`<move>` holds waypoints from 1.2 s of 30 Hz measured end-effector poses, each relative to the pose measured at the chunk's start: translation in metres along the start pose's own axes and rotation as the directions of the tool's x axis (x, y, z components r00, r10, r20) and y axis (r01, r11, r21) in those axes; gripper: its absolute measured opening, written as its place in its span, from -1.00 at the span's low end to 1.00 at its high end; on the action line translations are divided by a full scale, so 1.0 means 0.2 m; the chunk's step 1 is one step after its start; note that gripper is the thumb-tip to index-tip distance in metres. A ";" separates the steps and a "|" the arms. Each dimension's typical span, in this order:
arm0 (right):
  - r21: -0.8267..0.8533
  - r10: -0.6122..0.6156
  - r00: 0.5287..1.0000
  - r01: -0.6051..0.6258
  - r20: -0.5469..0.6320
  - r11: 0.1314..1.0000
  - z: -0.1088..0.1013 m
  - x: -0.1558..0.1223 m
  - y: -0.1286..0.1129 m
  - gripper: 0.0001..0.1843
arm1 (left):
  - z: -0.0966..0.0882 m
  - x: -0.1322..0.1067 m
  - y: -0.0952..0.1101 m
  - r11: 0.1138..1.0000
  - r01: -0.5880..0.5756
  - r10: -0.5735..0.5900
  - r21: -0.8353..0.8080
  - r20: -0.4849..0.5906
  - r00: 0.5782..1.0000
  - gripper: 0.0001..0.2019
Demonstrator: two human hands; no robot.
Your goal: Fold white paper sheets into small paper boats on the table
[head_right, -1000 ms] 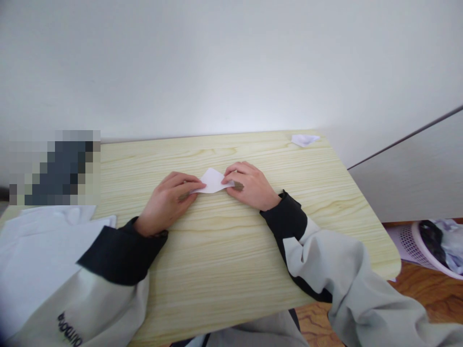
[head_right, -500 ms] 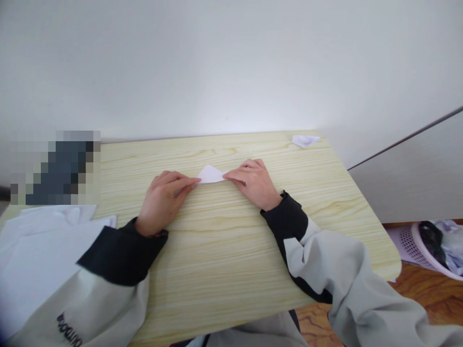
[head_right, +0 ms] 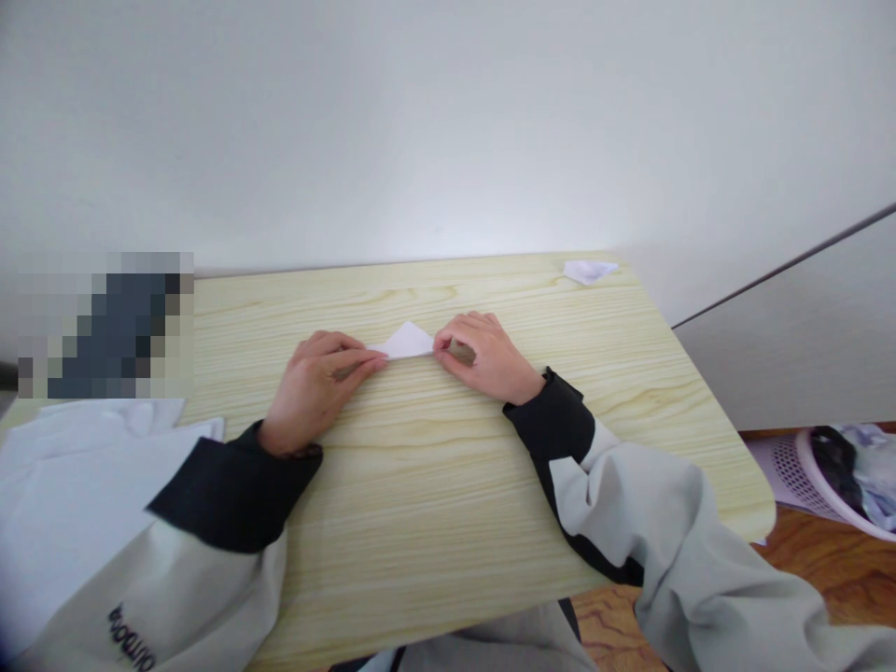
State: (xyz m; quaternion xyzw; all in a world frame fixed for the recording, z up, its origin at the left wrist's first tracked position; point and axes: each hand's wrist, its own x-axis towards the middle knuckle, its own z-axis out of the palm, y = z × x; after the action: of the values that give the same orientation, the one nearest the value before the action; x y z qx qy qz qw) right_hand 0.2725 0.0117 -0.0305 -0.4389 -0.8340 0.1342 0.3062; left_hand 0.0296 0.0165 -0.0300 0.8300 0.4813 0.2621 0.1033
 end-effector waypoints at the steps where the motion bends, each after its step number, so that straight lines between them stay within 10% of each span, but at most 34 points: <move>1: 0.005 -0.006 1.000 0.006 0.015 1.000 0.00 0.00 0.00 -0.92 | 0.00 0.00 0.00 1.000 0.000 0.000 0.001 0.005 1.000 -0.81; 36: -0.016 0.047 0.998 -0.046 0.052 0.999 0.02 0.02 0.02 -0.71 | 0.00 0.01 0.03 0.996 0.084 -0.083 -0.021 0.064 0.994 -0.77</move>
State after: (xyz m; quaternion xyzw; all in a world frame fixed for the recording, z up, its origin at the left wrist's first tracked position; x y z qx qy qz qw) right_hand 0.2706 0.0178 -0.0349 -0.4569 -0.8323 0.1466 0.2775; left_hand 0.0341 0.0159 -0.0262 0.8158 0.5091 0.2366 0.1390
